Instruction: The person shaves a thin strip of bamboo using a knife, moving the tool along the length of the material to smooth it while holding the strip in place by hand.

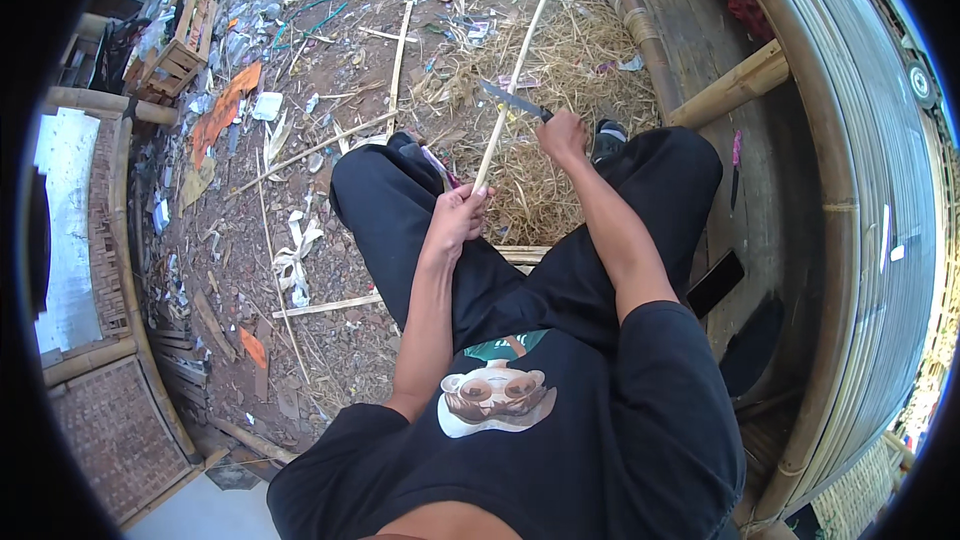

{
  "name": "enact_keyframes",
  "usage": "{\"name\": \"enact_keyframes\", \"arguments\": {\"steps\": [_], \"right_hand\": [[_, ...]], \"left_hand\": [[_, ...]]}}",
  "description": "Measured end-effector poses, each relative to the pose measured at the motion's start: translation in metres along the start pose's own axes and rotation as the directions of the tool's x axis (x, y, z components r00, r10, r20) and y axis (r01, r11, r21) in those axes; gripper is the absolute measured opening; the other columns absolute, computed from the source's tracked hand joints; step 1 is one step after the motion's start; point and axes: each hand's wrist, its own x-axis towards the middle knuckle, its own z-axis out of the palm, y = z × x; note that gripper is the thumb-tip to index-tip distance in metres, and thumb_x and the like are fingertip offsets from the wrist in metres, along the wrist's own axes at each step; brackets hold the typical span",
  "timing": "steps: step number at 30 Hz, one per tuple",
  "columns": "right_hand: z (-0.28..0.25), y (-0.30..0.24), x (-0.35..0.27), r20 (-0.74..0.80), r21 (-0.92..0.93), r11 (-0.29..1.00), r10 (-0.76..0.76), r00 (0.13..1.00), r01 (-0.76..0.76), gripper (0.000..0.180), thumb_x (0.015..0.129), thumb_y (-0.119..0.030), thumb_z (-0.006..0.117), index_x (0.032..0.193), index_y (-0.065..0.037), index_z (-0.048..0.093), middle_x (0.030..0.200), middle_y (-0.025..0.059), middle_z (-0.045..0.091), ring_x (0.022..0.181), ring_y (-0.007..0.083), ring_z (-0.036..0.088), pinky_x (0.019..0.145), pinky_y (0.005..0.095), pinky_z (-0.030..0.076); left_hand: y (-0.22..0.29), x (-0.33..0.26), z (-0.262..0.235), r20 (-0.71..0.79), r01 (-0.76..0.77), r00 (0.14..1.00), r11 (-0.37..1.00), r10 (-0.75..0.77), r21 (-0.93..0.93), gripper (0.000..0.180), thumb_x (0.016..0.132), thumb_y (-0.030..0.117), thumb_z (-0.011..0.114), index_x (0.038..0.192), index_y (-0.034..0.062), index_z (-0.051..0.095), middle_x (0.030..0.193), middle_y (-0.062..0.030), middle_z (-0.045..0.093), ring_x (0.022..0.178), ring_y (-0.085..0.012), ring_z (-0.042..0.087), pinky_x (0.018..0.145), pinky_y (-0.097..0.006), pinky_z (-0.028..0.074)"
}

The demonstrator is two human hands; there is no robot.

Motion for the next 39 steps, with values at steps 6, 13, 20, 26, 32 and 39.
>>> {"name": "enact_keyframes", "arguments": {"steps": [6, 13, 20, 26, 32, 39], "right_hand": [[-0.013, 0.0, 0.011, 0.006, 0.119, 0.987, 0.106, 0.994, -0.106, 0.031, 0.072, -0.022, 0.062, 0.088, 0.004, 0.066, 0.097, 0.0281, 0.062, 0.096, 0.0395, 0.061, 0.083, 0.0448, 0.048], [-0.019, 0.028, 0.04, -0.114, -0.008, 0.997, 0.08, 0.99, -0.081, 0.03, 0.071, -0.024, 0.065, 0.089, 0.001, 0.067, 0.092, 0.0247, 0.065, 0.09, 0.0394, 0.063, 0.08, 0.0451, 0.05], [-0.017, 0.053, 0.073, -0.187, -0.064, 0.976, 0.194, 0.963, -0.209, 0.028, 0.075, -0.025, 0.064, 0.09, -0.002, 0.068, 0.091, 0.0206, 0.066, 0.088, 0.0366, 0.064, 0.077, 0.0447, 0.051], [-0.1, 0.025, 0.081, -0.142, -0.138, 0.983, 0.099, 0.985, -0.119, 0.038, 0.076, -0.028, 0.066, 0.101, 0.001, 0.065, 0.104, 0.0215, 0.064, 0.103, 0.035, 0.06, 0.087, 0.0446, 0.048], [-0.12, 0.025, 0.069, -0.005, -0.168, 0.982, 0.091, 0.996, -0.09, 0.043, 0.074, -0.028, 0.062, 0.103, 0.003, 0.063, 0.108, 0.0251, 0.061, 0.105, 0.0382, 0.057, 0.088, 0.0432, 0.046], [-0.125, -0.009, 0.038, -0.024, -0.142, 0.988, 0.057, 0.998, -0.06, 0.038, 0.076, -0.026, 0.059, 0.103, 0.0, 0.063, 0.107, 0.0238, 0.061, 0.104, 0.0375, 0.058, 0.088, 0.045, 0.046]], "left_hand": [[0.001, -0.001, 0.004, 0.039, 0.022, 0.999, 1.0, -0.022, -0.021, 0.018, 0.095, 0.019, 0.051, 0.094, 0.0027, 0.058, 0.056, 0.0097, 0.03, 0.041, -0.0008, 0.025, 0.036, -0.02, 0.017], [0.001, -0.005, 0.003, 0.096, 0.085, 0.992, 0.996, -0.084, -0.01, 0.018, 0.095, 0.018, 0.05, 0.097, 0.0028, 0.057, 0.057, 0.01, 0.03, 0.042, 0.0, 0.025, 0.036, -0.018, 0.017], [0.008, -0.023, -0.005, 0.11, 0.09, 0.99, 0.996, -0.091, 0.009, 0.019, 0.095, 0.019, 0.05, 0.099, 0.0023, 0.057, 0.056, 0.0101, 0.028, 0.042, 0.0005, 0.022, 0.036, -0.017, 0.016], [0.005, -0.049, -0.015, 0.297, 0.188, 0.945, 0.969, -0.135, -0.16, 0.021, 0.094, 0.016, 0.051, 0.105, -0.0014, 0.056, 0.055, 0.0104, 0.029, 0.041, 0.0006, 0.022, 0.036, -0.016, 0.017], [0.018, -0.037, -0.016, 0.262, 0.11, 0.963, 0.978, -0.061, -0.175, 0.02, 0.094, 0.014, 0.052, 0.105, -0.0015, 0.056, 0.054, 0.0099, 0.03, 0.041, 0.001, 0.023, 0.036, -0.017, 0.018], [0.015, -0.03, -0.022, 0.215, 0.059, 0.977, 0.977, -0.014, -0.205, 0.021, 0.094, 0.014, 0.051, 0.107, -0.0018, 0.056, 0.057, 0.008, 0.033, 0.041, 0.0005, 0.023, 0.036, -0.017, 0.019]]}}
